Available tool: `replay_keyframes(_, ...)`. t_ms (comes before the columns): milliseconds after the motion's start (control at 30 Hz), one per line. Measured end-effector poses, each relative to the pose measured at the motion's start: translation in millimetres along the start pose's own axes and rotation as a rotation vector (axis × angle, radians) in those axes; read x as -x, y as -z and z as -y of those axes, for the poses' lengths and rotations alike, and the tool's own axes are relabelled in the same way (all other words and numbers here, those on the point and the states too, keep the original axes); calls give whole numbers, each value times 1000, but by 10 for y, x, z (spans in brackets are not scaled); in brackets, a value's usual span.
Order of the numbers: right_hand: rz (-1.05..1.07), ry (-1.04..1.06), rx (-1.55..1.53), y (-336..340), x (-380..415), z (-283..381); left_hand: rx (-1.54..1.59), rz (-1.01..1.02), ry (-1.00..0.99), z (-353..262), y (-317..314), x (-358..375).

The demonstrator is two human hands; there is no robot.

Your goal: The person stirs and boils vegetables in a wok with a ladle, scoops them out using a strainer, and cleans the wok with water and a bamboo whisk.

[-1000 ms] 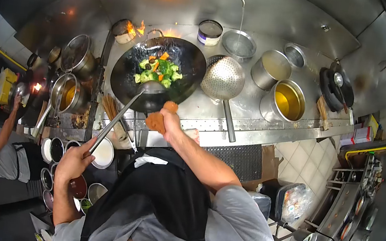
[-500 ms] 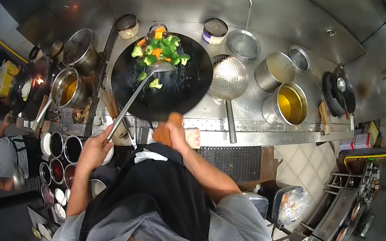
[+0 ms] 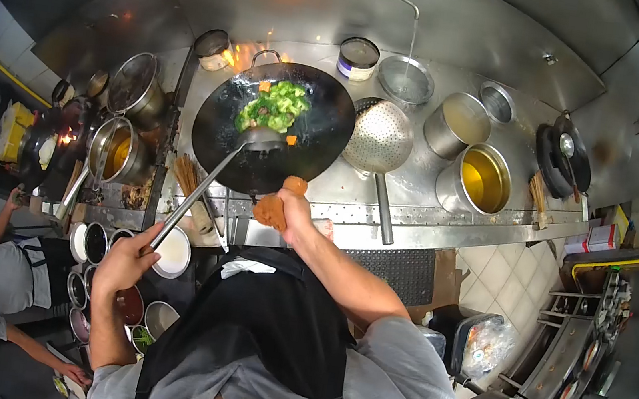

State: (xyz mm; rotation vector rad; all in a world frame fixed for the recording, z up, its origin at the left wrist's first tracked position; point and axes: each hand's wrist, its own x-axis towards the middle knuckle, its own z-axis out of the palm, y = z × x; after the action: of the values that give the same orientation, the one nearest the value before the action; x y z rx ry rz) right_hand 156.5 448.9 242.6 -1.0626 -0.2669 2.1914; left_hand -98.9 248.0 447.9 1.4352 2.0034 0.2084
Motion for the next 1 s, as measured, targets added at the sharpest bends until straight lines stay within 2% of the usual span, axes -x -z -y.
replay_keyframes(33, 4, -2, -28, -3, 83, 10, -32, 6, -9, -20, -3, -58)
replay_keyframes(100, 53, -38, -97, 38, -229, 22, -90, 27, -12, -89, -20, -182)
replay_keyframes(133, 57, -27, -50, 37, -404, 18, -133, -42, -76, -9, -174, -345)
replay_keyframes(267, -38, 94, 122, 73, -25, -241, -129, -229, -143, 175, -766, -823)
replay_keyframes(300, 41, 47, 144, 225, 216, -296, -124, -263, -155, 171, -859, -800)
replay_keyframes(333, 11, 96, 233, 528, 231, -473, -113, -300, -166, 176, -928, -770)
replay_keyframes(367, 122, 88, 428, 923, 91, -591, -76, -291, -163, 164, -907, -675)
replay_keyframes(433, 134, 77, 412, 1052, 51, -672, -7, -259, -154, 70, -638, -337)
replay_keyframes(500, 27, -83, 52, 322, 322, -271, -7, -98, 22, -12, -295, -45)
replay_keyframes(533, -12, -33, -55, 89, 216, -173, -14, -66, 65, -25, -173, 59)
replay_keyframes(567, 61, -54, -107, 123, -181, -135, -59, -49, 24, 4, -123, 88)
replay_keyframes(600, 55, -21, -118, 22, -399, -96, -118, -65, -29, 6, -154, 31)
replay_keyframes(633, 14, 0, 30, -146, -344, 9, -175, -82, -78, 21, -236, -61)
replay_keyframes(667, 145, -8, 20, 152, -712, -178, -170, -111, -99, 24, -370, -165)
replay_keyframes(733, 179, 2, 15, 281, -756, -294, -204, -172, -126, 157, -752, -487)
replay_keyframes(767, 75, 13, 20, 247, -251, -326, -183, -263, -172, 308, -994, -578)
replay_keyframes(833, -16, 23, 192, 507, 201, -459, -96, -249, -95, 155, -1040, -466)
replay_keyframes(900, 49, -25, 450, 860, 238, -522, -4, -211, -44, 85, -880, -229)
replay_keyframes(933, 94, 94, 486, 962, 157, -594, 35, -179, -9, 46, -724, -71)
replay_keyframes(1000, 10, -30, 264, 458, 317, -239, 117, -91, 79, 91, -474, 123)
